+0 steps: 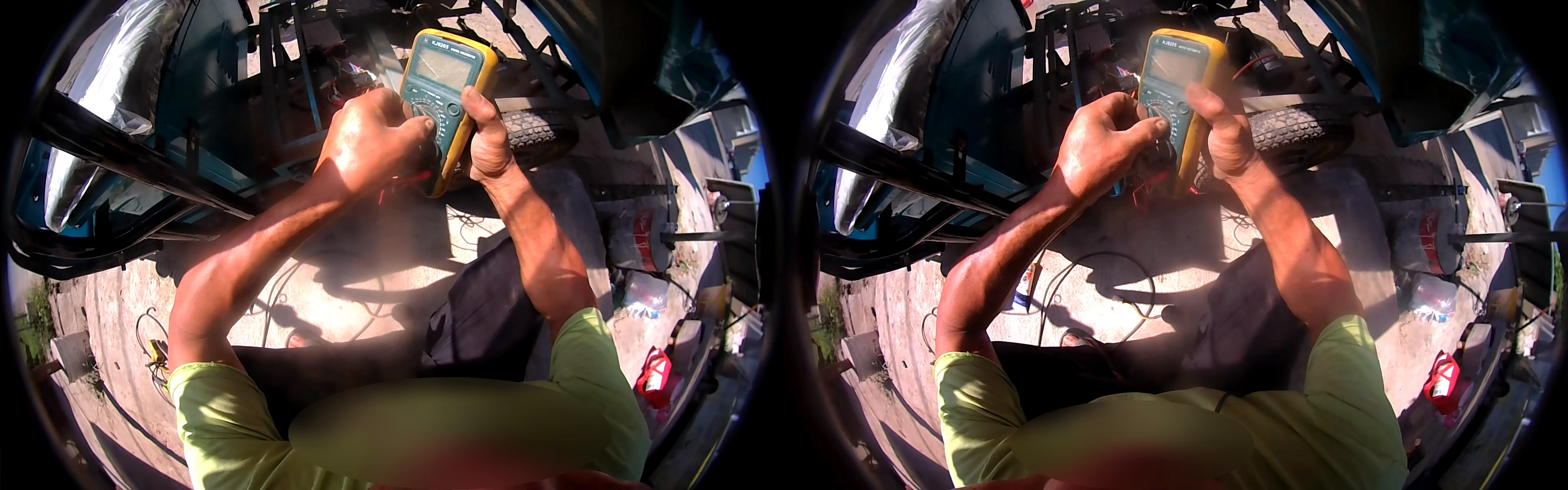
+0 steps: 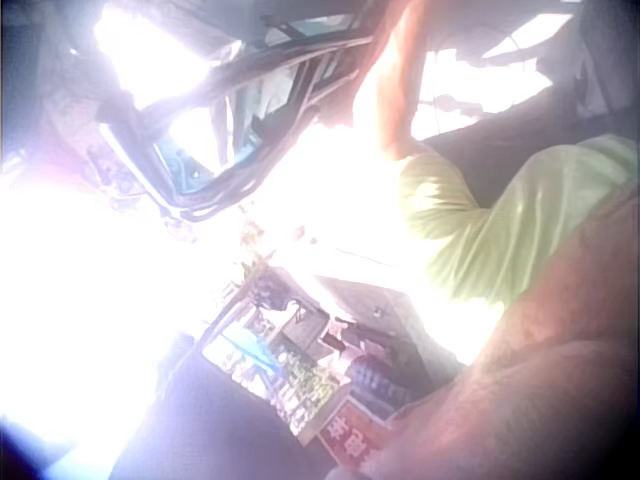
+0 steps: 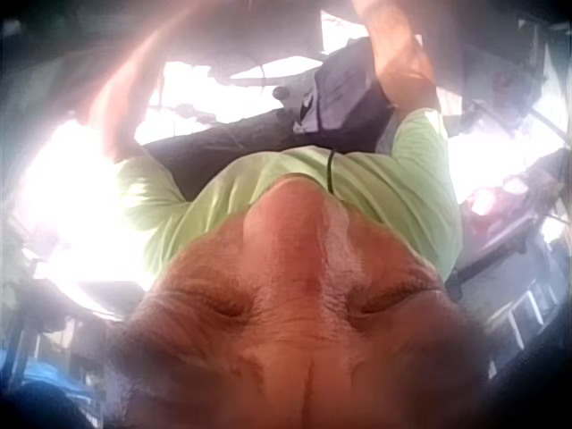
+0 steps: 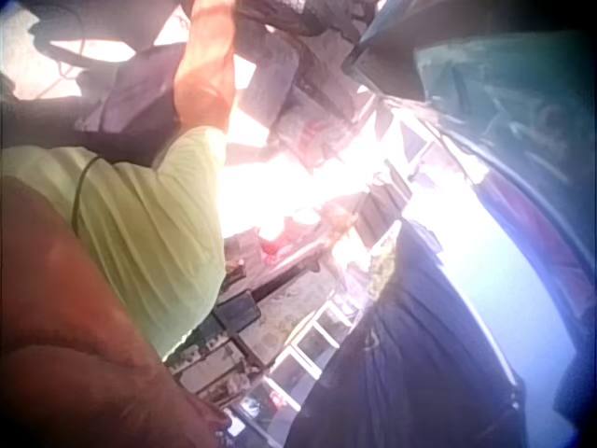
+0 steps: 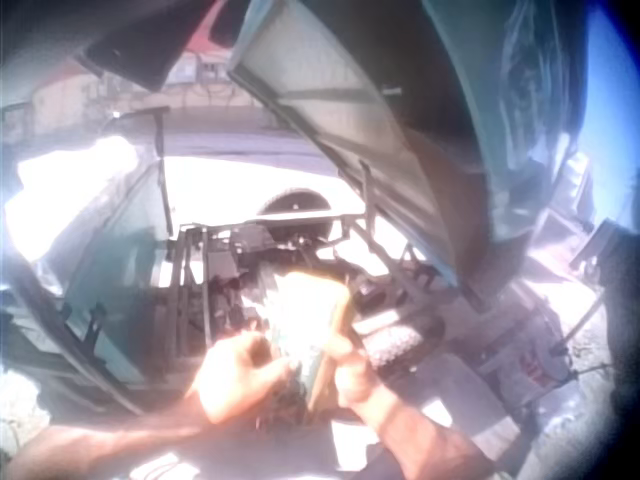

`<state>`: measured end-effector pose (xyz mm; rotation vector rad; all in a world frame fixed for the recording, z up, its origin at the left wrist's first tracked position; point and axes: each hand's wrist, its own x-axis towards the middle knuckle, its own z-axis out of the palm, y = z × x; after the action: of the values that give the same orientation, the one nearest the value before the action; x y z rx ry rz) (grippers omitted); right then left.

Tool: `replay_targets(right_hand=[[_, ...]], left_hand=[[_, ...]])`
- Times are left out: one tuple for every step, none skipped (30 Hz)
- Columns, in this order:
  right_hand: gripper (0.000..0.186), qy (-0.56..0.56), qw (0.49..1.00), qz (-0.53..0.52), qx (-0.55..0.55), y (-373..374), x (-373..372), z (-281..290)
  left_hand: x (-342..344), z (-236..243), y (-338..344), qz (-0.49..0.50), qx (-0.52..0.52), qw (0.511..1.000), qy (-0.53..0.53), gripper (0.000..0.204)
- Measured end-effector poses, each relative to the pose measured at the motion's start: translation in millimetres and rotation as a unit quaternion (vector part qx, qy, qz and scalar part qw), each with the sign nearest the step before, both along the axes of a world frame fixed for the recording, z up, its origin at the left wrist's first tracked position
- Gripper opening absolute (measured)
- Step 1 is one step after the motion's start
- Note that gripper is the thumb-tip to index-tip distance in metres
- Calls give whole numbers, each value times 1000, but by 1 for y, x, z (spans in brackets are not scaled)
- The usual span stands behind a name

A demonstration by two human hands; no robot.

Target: The person uses a multimeter to test the electrical wiring and components of a small electric vehicle, making connections to various terminal points within the chassis.

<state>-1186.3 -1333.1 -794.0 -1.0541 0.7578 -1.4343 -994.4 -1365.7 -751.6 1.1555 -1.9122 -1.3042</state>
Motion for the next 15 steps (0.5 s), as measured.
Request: replay_targets(right_hand=[[78,17,1000,9,1,-1,-3,-2],[79,-3,1000,13,10,0,-3,-4],[80,-23,999,15,18,0,-1,-4],[81,-43,999,18,27,0,0,-4],[82,-47,998,23,33,1,-1,-2],[82,-52,997,29,39,3,0,1],[83,-57,997,34,45,5,0,4],[83,-55,997,26,54,6,3,8],[84,-64,996,32,60,7,4,10],[84,-73,994,38,65,8,5,10],[84,-82,993,43,71,9,5,12],[85,-90,992,44,73,9,6,13],[85,-97,991,45,74,10,8,15],[86,-104,991,46,76,11,9,17],[86,-102,991,44,75,11,10,18]], left_hand=[[-1,1,2,4,-4,1000,-1,30],[-3,2,7,11,-44,999,-10,29],[-5,2,12,17,-83,996,-18,28],[-6,2,15,23,-123,992,-26,28],[-6,2,15,11,-142,990,-21,26],[-4,3,14,-1,-160,987,-16,24],[-3,4,14,-12,-178,984,-12,23],[-3,4,14,-20,-180,983,-16,21],[-2,5,13,-28,-183,983,-20,19],[-1,6,13,-37,-185,982,-25,18],[-1,7,14,-45,-199,979,-25,16],[0,9,15,-52,-213,975,-25,15],[0,10,16,-60,-227,972,-26,14],[0,8,17,-62,-258,964,-21,14],[0,6,17,-63,-289,955,-17,14]])
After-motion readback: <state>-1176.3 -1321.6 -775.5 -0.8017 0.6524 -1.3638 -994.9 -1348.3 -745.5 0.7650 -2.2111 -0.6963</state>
